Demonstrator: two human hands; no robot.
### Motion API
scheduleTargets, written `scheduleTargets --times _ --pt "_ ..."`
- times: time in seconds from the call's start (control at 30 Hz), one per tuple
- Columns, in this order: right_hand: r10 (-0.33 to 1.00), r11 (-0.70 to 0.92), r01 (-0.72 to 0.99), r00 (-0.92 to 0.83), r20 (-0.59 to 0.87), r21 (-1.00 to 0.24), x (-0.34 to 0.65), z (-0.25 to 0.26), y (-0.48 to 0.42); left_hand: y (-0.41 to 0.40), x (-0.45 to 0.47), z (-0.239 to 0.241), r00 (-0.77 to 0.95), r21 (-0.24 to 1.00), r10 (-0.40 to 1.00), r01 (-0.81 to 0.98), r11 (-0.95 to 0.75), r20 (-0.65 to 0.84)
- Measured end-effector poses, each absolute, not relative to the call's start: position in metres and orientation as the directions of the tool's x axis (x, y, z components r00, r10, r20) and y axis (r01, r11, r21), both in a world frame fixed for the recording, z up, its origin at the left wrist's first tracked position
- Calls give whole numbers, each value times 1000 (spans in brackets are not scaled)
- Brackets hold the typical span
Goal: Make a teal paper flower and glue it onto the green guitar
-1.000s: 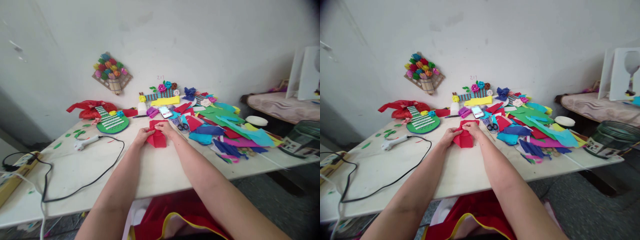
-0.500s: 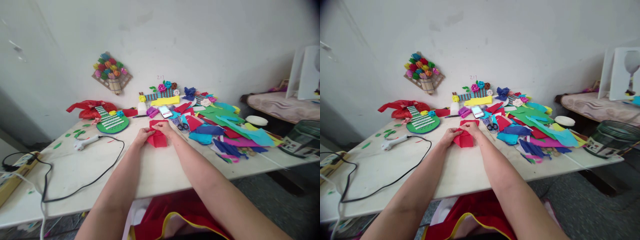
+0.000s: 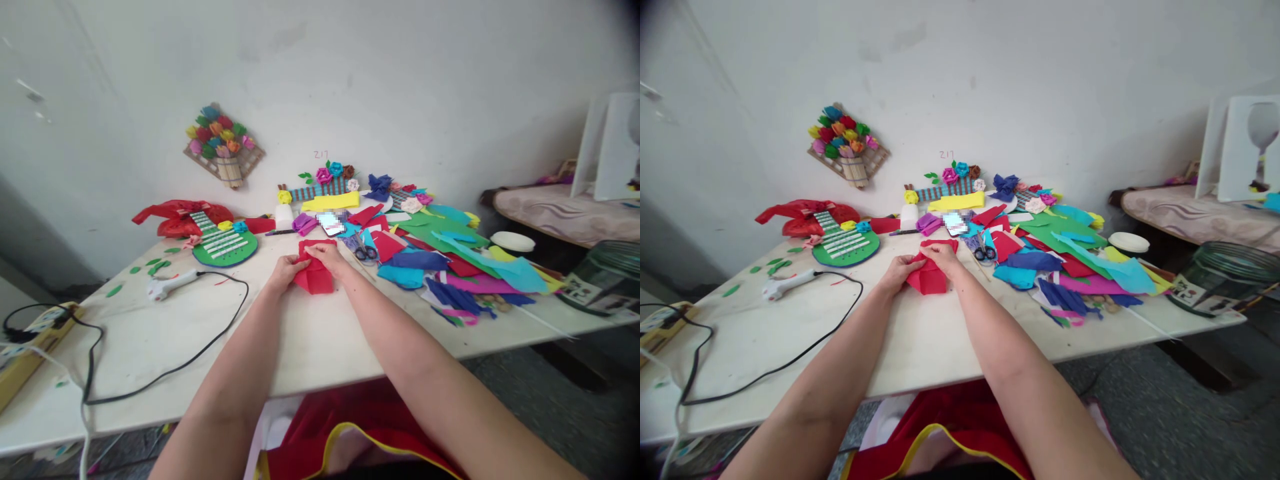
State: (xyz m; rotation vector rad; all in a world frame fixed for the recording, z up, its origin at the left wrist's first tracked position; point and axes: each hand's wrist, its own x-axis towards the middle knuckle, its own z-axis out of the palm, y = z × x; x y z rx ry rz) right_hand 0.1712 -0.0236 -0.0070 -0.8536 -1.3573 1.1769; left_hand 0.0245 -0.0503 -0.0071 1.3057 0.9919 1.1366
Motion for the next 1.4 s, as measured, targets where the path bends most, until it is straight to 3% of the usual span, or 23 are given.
scheduleTargets --times 0.23,0.63,1.17,1.27,1.4 --pt "982 39 -208 -174 76 -977 176 -6 -24 -36 20 -16 28 976 984 -136 -170 175" --pt "975 214 -12 -61 214 -977 176 -7 -20 -41 23 -11 26 972 988 -185 -144 151" --pt "968 237 -138 -55 246 -962 173 -12 -16 -39 25 -7 -139 956 971 -194 -220 195" --pt "989 142 -192 -20 148 -971 174 -10 -17 -34 23 -9 -238 947 944 -174 -271 226" --pt "980 -73 -266 -196 -20 -961 172 -8 -19 -31 21 -11 -361 931 893 -141 -337 269"
